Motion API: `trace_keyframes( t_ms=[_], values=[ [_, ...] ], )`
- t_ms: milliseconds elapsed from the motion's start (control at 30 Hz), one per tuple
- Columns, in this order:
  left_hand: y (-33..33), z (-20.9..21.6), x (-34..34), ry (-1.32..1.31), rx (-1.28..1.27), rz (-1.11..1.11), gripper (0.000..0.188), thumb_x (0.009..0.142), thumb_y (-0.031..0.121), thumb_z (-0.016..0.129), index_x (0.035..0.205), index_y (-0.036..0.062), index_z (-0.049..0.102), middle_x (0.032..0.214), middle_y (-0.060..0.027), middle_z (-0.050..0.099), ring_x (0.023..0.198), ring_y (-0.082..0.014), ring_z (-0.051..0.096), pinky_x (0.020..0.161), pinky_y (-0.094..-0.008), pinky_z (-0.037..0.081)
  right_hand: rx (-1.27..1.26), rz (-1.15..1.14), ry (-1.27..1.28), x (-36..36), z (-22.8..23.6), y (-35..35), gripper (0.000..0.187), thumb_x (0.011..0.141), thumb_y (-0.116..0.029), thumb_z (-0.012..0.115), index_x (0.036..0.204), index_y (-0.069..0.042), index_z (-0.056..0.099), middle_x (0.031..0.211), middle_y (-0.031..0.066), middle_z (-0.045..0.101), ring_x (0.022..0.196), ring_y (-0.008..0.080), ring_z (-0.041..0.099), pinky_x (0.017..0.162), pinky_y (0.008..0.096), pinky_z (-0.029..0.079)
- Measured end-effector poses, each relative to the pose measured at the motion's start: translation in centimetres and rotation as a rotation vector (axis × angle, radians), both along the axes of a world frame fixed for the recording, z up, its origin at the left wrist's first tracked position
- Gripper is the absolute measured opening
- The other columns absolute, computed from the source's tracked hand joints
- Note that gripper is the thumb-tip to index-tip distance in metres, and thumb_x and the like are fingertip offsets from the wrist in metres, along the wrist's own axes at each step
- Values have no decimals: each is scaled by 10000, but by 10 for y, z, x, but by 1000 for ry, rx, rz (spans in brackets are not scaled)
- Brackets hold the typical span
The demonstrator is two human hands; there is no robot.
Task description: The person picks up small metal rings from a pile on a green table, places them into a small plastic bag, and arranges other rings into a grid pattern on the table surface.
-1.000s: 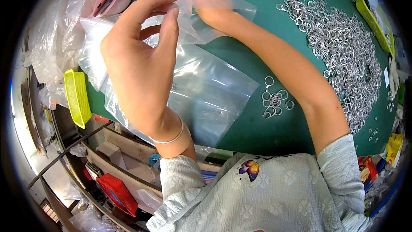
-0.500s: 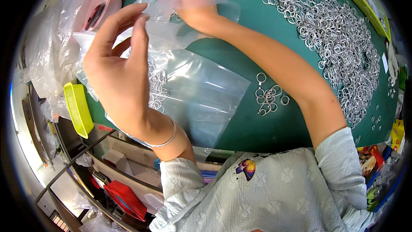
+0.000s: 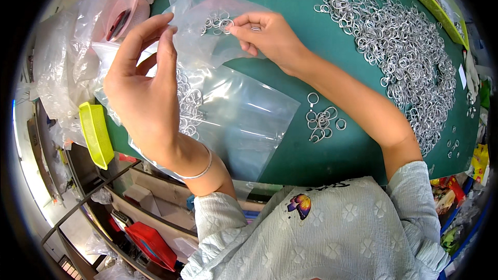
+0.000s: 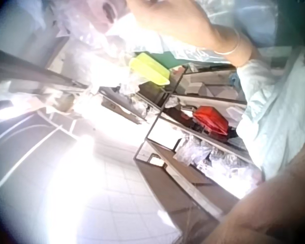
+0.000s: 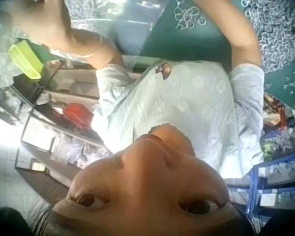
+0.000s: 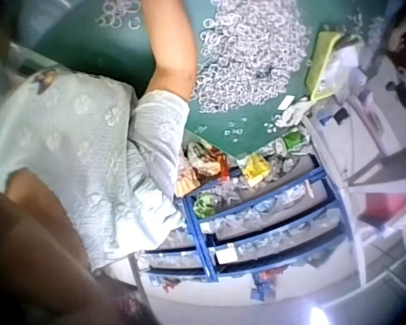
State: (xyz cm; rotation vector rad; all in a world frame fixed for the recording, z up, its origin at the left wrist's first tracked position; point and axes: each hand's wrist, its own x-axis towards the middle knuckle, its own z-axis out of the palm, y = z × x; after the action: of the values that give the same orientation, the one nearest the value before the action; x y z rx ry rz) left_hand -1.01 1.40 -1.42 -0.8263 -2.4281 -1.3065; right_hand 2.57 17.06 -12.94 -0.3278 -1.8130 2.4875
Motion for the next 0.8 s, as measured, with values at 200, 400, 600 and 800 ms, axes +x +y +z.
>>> trace_keyframes(
  t_ms=[200,400,600,800],
  values=[
    [1,2,0,3,-12,8,142,833,-2,618,957,12,688,862,-66,682,801,-112,643,696,-260,541,-328,-67,62,2,-9,1,185,888,-127,521,957,23,605,913,96,600,747,158,557,632,291,461],
    [2,3,2,-4,-7,16,143,833,-3,618,957,9,688,858,-69,681,806,-115,643,700,-264,543,-770,-55,-98,16,2,9,191,856,-109,494,976,19,568,890,95,582,786,196,563,682,335,468],
    [2,3,4,-8,-11,-3,148,835,-2,619,965,8,687,862,-73,680,814,-119,641,705,-265,543,-710,214,-179,91,5,51,233,942,-177,493,1007,33,570,700,25,510,566,117,477,482,246,366],
    [-3,5,8,4,-62,-17,154,843,9,621,984,1,681,892,-80,679,819,-126,636,716,-257,535,-525,2,-369,215,31,70,282,961,-172,503,1116,57,557,700,16,502,491,66,419,396,197,282]
  ],
)
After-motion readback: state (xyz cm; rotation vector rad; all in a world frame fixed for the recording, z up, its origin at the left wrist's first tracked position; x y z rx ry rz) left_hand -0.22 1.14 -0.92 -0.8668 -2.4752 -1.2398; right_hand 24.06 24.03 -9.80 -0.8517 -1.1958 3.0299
